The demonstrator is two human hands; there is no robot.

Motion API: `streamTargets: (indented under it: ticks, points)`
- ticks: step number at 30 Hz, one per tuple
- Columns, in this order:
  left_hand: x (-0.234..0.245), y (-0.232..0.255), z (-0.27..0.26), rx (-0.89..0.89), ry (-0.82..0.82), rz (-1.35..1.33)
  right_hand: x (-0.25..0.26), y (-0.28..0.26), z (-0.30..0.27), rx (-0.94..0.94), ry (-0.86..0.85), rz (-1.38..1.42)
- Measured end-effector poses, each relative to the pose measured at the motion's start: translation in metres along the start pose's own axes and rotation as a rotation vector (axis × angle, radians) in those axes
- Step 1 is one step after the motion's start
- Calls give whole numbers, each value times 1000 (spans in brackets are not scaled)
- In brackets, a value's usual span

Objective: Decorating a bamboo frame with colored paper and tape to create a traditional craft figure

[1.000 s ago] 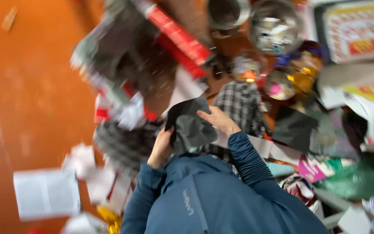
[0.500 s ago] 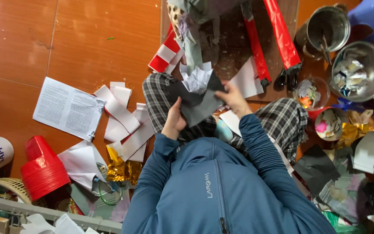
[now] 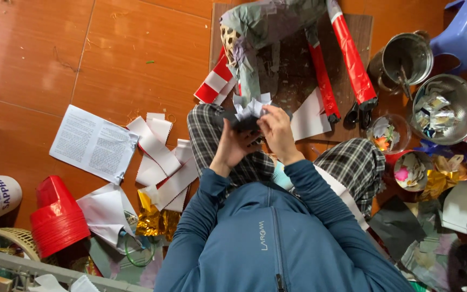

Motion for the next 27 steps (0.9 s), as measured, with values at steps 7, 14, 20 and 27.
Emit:
streamTargets:
  ticks: [7,14,20,27]
  points:
    - [22,-14,27,-259,209,477,-5,1,22,-144,83,-17]
    - [-4,7,38,-361,300,487,-37,26,20,-228,140,-104]
    - [-12,37,50,-258,348,620,-17,9,35,-424,38,85]
    - [-19,55,76,-174,292,769,-17,20,38,-573,-60,235]
Point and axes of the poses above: each hand's wrist, its own z-axis towards the middle knuckle, its own x-axis out of the back of the hand, y = z × x, the point moved 2 cm from there along z, towards the middle knuckle, and after that the axes turned 6 degrees about x, right-handed, at the moved point
